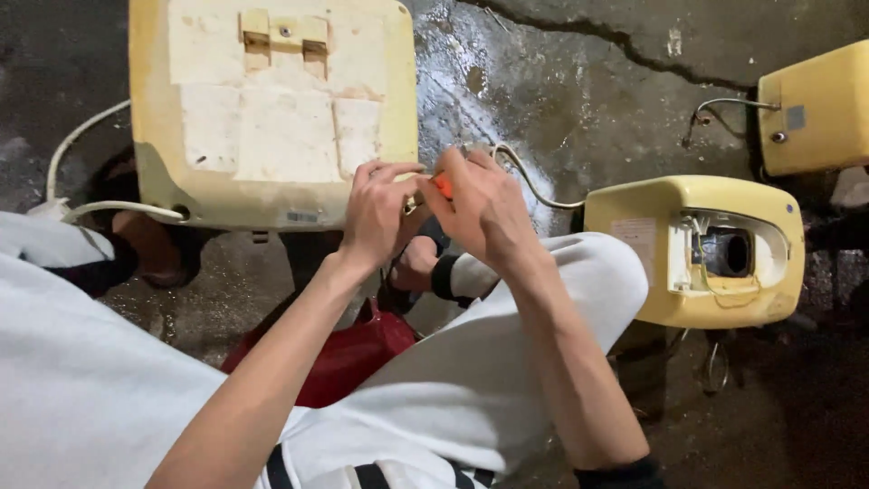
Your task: The person uses a screwdriver to remove screws from the bottom of a yellow plastic appliance casing. They work on the object while sitting on the floor, occasionally using their foot to hold the casing steady.
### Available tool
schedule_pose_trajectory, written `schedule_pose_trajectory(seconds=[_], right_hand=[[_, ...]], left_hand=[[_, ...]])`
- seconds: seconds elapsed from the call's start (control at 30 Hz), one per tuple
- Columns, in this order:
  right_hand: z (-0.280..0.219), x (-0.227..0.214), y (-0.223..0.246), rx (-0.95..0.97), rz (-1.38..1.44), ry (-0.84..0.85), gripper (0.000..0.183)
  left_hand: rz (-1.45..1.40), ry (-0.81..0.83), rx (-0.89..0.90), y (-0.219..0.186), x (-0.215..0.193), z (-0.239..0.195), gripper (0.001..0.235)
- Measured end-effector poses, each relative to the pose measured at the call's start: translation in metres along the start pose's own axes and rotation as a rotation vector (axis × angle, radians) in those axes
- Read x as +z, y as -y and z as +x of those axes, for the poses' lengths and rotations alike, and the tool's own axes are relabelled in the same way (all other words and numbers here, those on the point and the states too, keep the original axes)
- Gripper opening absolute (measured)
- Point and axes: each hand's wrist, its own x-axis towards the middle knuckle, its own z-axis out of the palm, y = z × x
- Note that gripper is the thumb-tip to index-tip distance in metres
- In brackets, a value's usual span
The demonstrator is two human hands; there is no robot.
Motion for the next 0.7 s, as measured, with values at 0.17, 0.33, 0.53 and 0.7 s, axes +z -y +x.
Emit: schedule_pose_trajectory(seconds=[0.17, 0.33, 0.53, 0.7], right_hand=[[0.010, -0.019, 0.006, -0.123, 0.060, 0.186, 0.023], [-0.001, -0.023, 0.014, -0.036, -0.056, 0.274, 0.024], [-0.006, -0.018, 0.022, 0.392, -0.252, 0.339, 0.029], [-0.001, -0.018, 0.017, -0.067, -0.265, 0.181, 0.018]], left_hand=[[-0.379, 0.167, -0.028, -0.026, -0.020, 0.013, 0.007], [-0.259, 0.298, -0.042, -0.026, -0.026, 0.006, 0.008], [0.064, 0.006, 0.011, -0.046, -0.012, -0.001, 0.012], [-0.121, 0.480, -0.271, -0.057, -0.035, 0.027, 0.033]])
